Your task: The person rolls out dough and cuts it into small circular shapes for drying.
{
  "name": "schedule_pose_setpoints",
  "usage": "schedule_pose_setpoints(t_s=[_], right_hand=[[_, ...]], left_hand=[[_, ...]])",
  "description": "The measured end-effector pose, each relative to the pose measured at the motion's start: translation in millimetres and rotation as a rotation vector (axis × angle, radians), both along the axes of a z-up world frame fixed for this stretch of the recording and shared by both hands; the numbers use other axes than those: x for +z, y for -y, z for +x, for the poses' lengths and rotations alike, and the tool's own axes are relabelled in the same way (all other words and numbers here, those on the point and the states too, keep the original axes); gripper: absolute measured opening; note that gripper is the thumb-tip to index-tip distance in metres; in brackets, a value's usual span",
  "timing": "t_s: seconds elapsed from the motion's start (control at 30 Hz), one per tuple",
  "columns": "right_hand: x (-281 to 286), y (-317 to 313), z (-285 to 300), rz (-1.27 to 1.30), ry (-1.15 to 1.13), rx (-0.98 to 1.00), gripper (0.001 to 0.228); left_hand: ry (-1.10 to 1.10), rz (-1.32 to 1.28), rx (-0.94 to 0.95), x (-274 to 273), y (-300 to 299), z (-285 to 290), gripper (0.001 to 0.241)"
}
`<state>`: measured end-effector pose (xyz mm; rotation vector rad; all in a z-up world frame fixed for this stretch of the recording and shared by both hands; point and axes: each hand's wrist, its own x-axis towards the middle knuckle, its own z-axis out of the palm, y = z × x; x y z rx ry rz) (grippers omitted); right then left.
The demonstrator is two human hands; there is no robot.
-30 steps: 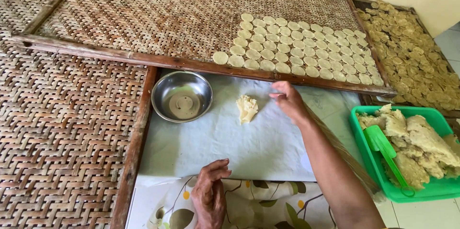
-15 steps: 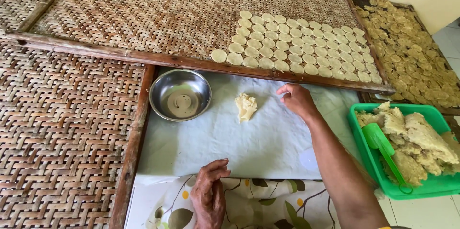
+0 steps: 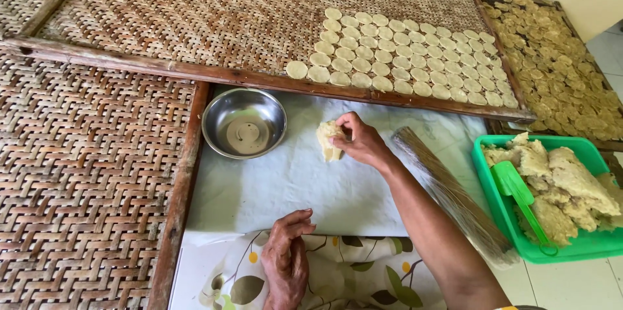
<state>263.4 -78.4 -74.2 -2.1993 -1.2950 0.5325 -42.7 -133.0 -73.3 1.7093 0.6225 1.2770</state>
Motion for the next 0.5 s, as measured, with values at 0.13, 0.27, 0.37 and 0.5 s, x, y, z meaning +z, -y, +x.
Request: schedule_pose_setpoints(t_s=[0.13,0.27,0.37,0.5], right_hand=[[-14.3,7.2,8.8,0.136,-0.092,0.036,0.055],[2.5,37.8,13.0,0.130,-0.349,-0.060,0.056],[19.1,73.8,-2.8,0.121,-0.557,-0.085,0.057],[6.6,108.7,-18.8,-0.029,-0.081,0.058,0.048]], left_hand=[[0.008,-0.007,-0.015,0.2,2.0,-0.4,0.041],[0.011,-0.013,-0.023,-4.2,4.9,-1.8,0.040],[0.014,0.006,-0.018,-4.3,4.5,0.9,0.040],[0.011,0.034,0.001,-4.3,6.7,2.3,0.040]])
